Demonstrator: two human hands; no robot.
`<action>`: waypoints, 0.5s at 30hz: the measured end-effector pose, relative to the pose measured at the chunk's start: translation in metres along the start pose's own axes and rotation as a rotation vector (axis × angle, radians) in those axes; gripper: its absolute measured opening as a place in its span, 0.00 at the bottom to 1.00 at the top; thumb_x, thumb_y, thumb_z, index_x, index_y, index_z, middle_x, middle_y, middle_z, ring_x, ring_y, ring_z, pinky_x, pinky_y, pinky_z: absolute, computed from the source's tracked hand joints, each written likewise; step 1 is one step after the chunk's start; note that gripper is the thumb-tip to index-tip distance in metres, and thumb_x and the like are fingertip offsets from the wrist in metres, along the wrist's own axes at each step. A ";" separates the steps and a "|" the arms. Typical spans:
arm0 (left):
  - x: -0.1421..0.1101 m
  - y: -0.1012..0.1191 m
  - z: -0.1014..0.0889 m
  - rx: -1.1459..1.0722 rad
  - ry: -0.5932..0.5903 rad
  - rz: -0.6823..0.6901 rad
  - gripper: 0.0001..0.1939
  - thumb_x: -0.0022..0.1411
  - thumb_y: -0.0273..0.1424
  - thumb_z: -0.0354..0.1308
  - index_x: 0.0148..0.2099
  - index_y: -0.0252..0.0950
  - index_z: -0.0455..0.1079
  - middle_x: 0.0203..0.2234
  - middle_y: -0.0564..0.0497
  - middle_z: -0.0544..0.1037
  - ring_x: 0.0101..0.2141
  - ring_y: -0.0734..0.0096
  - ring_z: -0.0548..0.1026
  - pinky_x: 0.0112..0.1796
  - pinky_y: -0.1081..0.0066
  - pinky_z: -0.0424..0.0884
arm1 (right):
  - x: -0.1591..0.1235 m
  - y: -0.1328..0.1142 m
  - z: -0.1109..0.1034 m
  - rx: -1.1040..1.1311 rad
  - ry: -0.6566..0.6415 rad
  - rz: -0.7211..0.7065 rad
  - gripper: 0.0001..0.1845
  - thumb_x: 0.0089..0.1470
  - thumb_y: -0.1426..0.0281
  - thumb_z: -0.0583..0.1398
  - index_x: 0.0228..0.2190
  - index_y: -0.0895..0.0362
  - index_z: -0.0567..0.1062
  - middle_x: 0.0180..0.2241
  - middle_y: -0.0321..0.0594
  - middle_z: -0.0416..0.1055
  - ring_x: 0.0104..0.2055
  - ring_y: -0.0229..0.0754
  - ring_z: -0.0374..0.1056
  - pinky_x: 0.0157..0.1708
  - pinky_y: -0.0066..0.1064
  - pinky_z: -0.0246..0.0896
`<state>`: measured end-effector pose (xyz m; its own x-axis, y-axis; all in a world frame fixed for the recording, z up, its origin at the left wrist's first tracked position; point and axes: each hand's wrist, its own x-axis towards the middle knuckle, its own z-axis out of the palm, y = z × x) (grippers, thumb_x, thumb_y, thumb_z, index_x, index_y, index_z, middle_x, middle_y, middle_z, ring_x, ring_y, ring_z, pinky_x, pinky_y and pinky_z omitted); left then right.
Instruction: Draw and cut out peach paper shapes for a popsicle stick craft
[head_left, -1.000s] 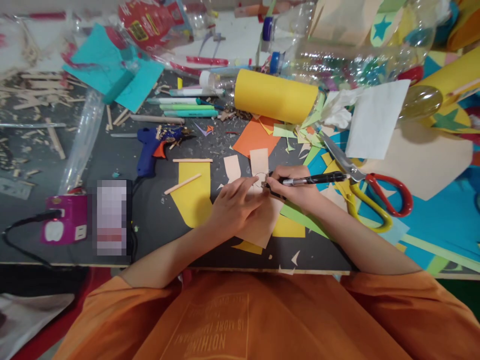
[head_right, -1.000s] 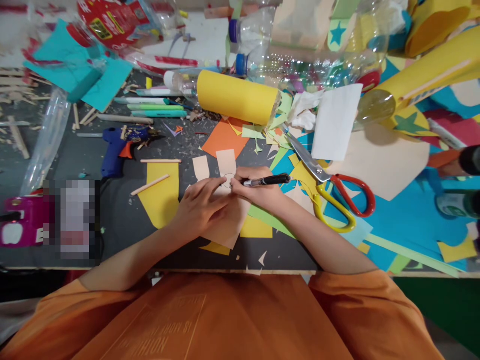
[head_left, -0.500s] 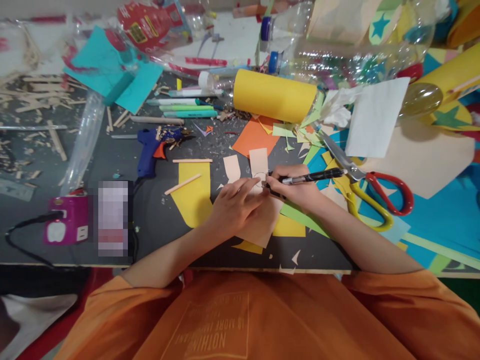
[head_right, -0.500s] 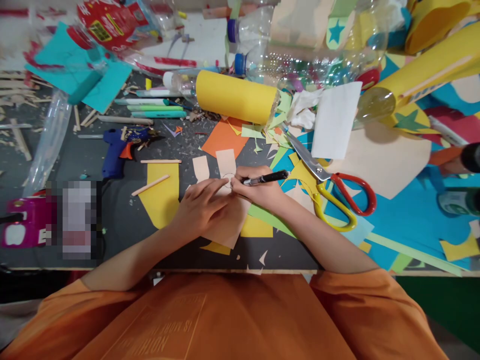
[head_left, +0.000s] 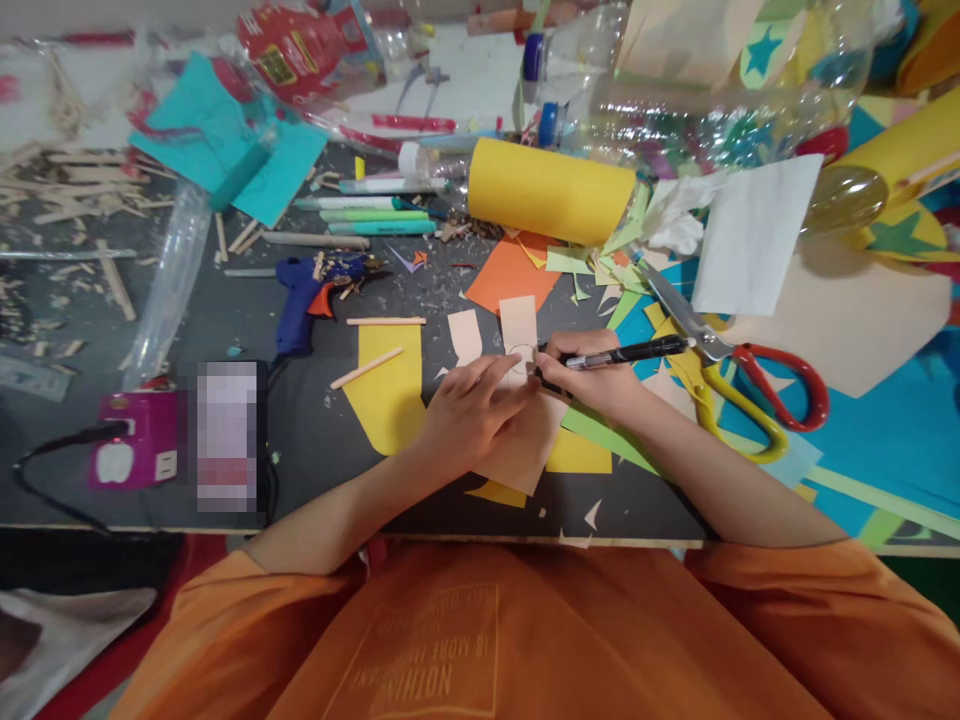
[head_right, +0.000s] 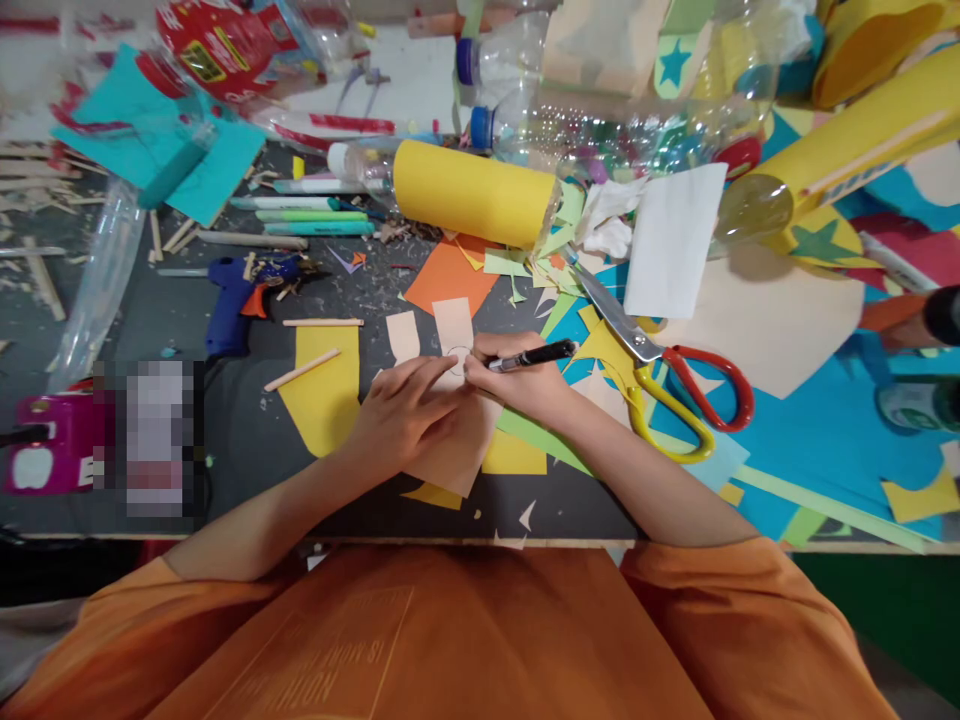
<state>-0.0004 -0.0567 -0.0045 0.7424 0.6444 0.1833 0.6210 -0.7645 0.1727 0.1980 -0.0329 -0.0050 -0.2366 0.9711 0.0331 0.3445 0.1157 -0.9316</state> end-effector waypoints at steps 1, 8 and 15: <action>0.000 0.000 0.000 0.001 -0.004 -0.001 0.17 0.67 0.30 0.53 0.57 0.41 0.70 0.54 0.42 0.74 0.53 0.56 0.71 0.48 0.61 0.67 | 0.000 0.000 0.000 0.000 0.006 -0.002 0.17 0.49 0.72 0.56 0.13 0.54 0.58 0.13 0.29 0.57 0.17 0.32 0.53 0.19 0.27 0.46; 0.000 0.000 0.000 -0.012 -0.004 -0.008 0.15 0.68 0.31 0.52 0.55 0.41 0.72 0.55 0.43 0.73 0.53 0.56 0.71 0.48 0.60 0.68 | 0.001 -0.002 -0.001 0.053 0.118 0.008 0.18 0.49 0.73 0.55 0.13 0.53 0.56 0.14 0.30 0.56 0.17 0.33 0.53 0.19 0.28 0.48; 0.000 0.000 0.000 -0.010 0.011 0.002 0.15 0.67 0.29 0.53 0.54 0.40 0.72 0.54 0.42 0.74 0.53 0.55 0.71 0.47 0.60 0.69 | -0.001 0.000 0.001 0.029 0.060 -0.005 0.18 0.49 0.73 0.56 0.13 0.53 0.56 0.13 0.30 0.57 0.17 0.33 0.53 0.18 0.29 0.47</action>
<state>0.0001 -0.0565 -0.0048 0.7407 0.6433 0.1939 0.6173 -0.7655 0.1817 0.1975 -0.0337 -0.0055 -0.1833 0.9813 0.0590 0.3171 0.1158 -0.9413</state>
